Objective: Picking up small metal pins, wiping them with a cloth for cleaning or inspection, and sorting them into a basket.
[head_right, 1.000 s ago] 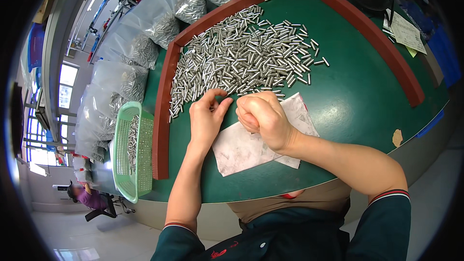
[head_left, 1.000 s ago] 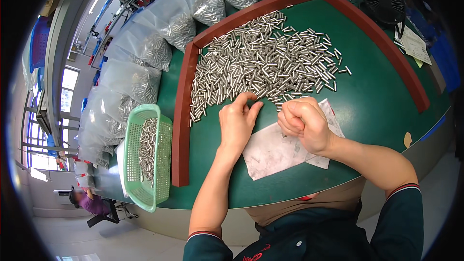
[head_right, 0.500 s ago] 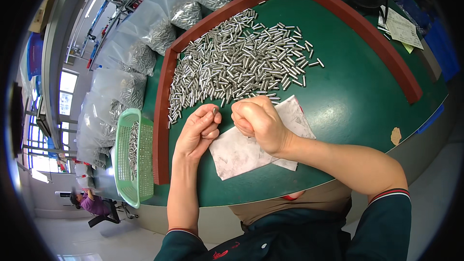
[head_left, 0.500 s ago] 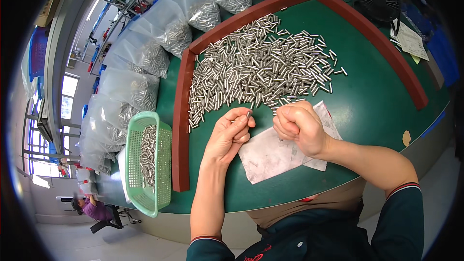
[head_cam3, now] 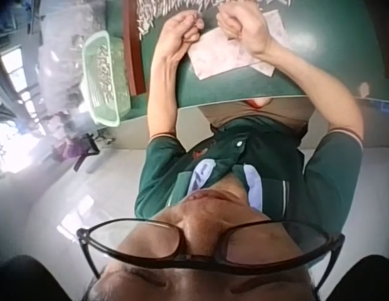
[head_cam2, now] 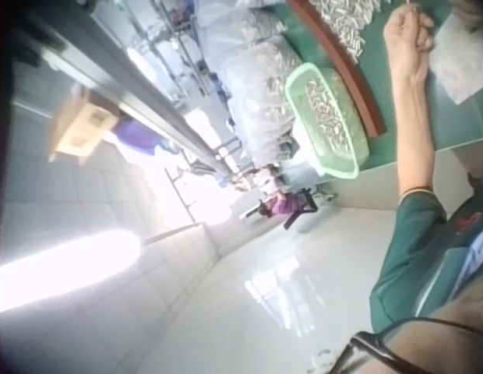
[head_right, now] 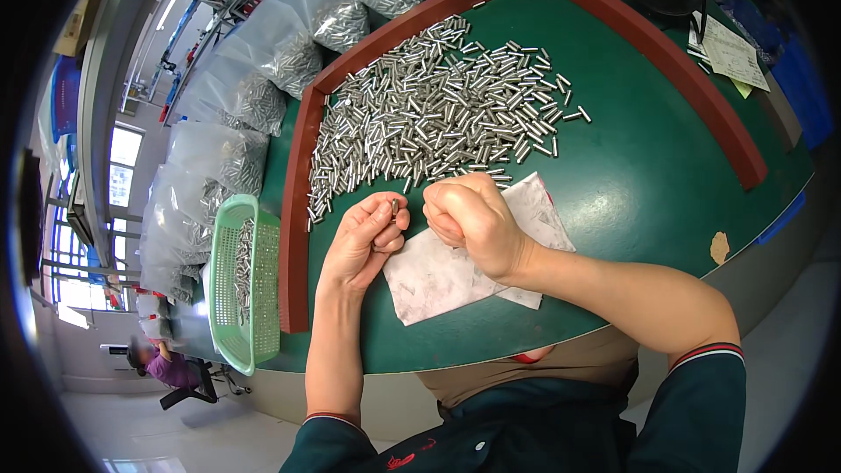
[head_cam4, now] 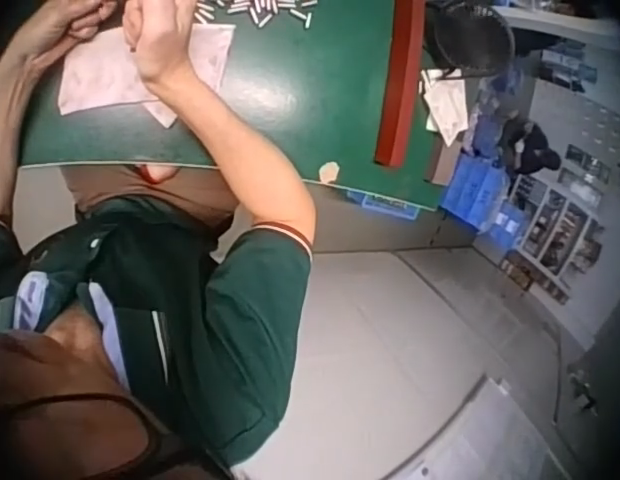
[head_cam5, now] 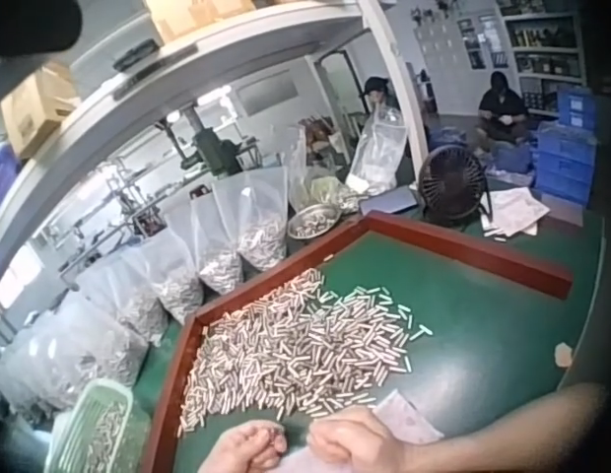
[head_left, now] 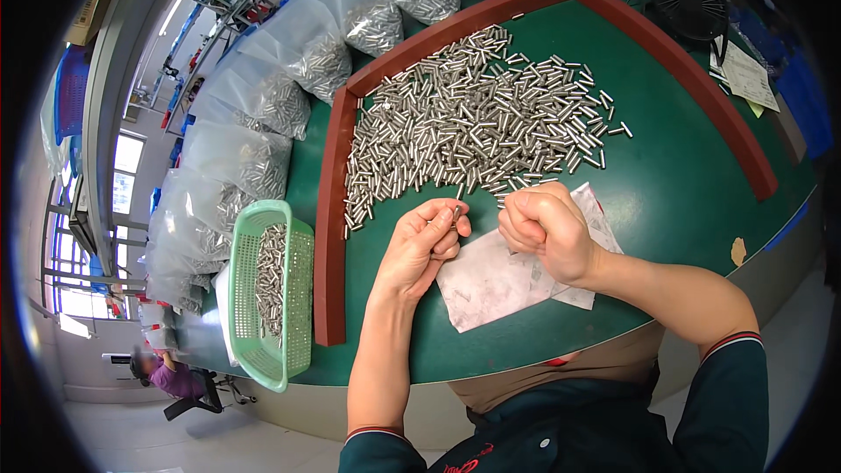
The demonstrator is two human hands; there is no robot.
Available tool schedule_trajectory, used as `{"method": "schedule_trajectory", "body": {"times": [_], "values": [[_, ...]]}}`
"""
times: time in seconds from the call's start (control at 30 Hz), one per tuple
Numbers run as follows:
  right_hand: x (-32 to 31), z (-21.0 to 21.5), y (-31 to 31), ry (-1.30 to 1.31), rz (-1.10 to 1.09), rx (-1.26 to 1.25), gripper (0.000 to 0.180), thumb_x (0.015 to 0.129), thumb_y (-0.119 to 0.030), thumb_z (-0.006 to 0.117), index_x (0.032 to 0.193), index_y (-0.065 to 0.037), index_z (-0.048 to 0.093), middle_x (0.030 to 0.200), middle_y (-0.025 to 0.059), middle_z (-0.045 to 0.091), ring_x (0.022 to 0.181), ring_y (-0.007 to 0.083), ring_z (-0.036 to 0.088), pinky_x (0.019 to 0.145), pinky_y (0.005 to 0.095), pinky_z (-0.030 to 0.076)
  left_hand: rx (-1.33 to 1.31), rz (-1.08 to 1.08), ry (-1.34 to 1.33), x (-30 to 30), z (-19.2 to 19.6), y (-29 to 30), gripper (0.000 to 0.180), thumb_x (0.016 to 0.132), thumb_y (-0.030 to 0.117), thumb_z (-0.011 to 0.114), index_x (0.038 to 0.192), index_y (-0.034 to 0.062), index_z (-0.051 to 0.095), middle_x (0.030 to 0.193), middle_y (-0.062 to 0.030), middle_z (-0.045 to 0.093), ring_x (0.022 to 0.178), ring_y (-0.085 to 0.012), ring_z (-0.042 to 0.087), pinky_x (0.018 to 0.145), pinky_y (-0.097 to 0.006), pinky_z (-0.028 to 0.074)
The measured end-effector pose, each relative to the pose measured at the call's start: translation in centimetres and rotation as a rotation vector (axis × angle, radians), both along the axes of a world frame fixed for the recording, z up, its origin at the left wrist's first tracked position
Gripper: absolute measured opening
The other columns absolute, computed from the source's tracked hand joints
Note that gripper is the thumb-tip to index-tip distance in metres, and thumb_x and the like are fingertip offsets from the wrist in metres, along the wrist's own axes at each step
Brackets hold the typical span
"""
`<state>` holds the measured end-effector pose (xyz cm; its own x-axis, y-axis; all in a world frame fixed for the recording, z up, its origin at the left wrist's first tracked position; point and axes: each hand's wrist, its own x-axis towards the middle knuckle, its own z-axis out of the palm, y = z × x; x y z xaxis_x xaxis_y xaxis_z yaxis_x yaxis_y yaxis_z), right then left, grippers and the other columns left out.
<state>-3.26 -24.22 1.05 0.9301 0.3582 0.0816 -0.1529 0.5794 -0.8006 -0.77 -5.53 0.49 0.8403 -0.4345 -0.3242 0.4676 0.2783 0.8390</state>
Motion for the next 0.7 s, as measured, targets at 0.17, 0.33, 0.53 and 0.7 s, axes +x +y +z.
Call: {"method": "schedule_trajectory", "body": {"times": [0.17,0.33,0.53,0.7], "values": [[0.1,-0.1,-0.1,0.001,-0.006,0.001,0.034,0.079,-0.016,0.033,0.047,-0.010,0.027,0.044,-0.0014,0.027,0.042,0.0080,0.022,0.041,0.0242,0.018,0.239,-0.092,-0.137,-0.9,1.1,-0.7,0.011,0.085,0.012,0.052,0.085,0.0011,0.054,0.063,-0.0012,0.051,0.047,-0.0025,0.031,0.043,-0.017,0.025],[0.2,-0.1,-0.1,-0.002,-0.017,0.015,0.034,0.079,-0.016,0.034,0.046,-0.010,0.027,0.043,-0.0013,0.027,0.041,0.0078,0.022,0.041,0.0241,0.018,0.933,-0.178,-0.649,-3.1,1.4,-2.9,0.012,0.073,0.008,0.062,0.073,-0.0009,0.055,0.049,-0.0044,0.047,0.044,-0.0107,0.043,0.044,-0.026,0.035],[0.0,-0.4,-0.2,0.015,-0.015,0.083,0.036,0.080,-0.018,0.035,0.046,-0.010,0.027,0.043,-0.0012,0.027,0.040,0.0081,0.021,0.040,0.0243,0.018,1.063,-0.181,-0.725,-3.4,1.5,-3.1,0.012,0.071,0.008,0.064,0.071,-0.0004,0.055,0.047,-0.0075,0.046,0.039,-0.0188,0.042,0.042,-0.031,0.035],[0.1,-0.7,-0.2,0.003,-0.015,0.091,0.038,0.081,-0.020,0.035,0.046,-0.010,0.027,0.043,-0.0014,0.026,0.040,0.0079,0.021,0.040,0.0241,0.017,1.075,-0.191,-0.728,-3.4,1.6,-3.3,0.012,0.071,0.007,0.064,0.070,-0.0007,0.055,0.047,-0.0084,0.046,0.040,-0.0194,0.044,0.042,-0.031,0.035]]}}
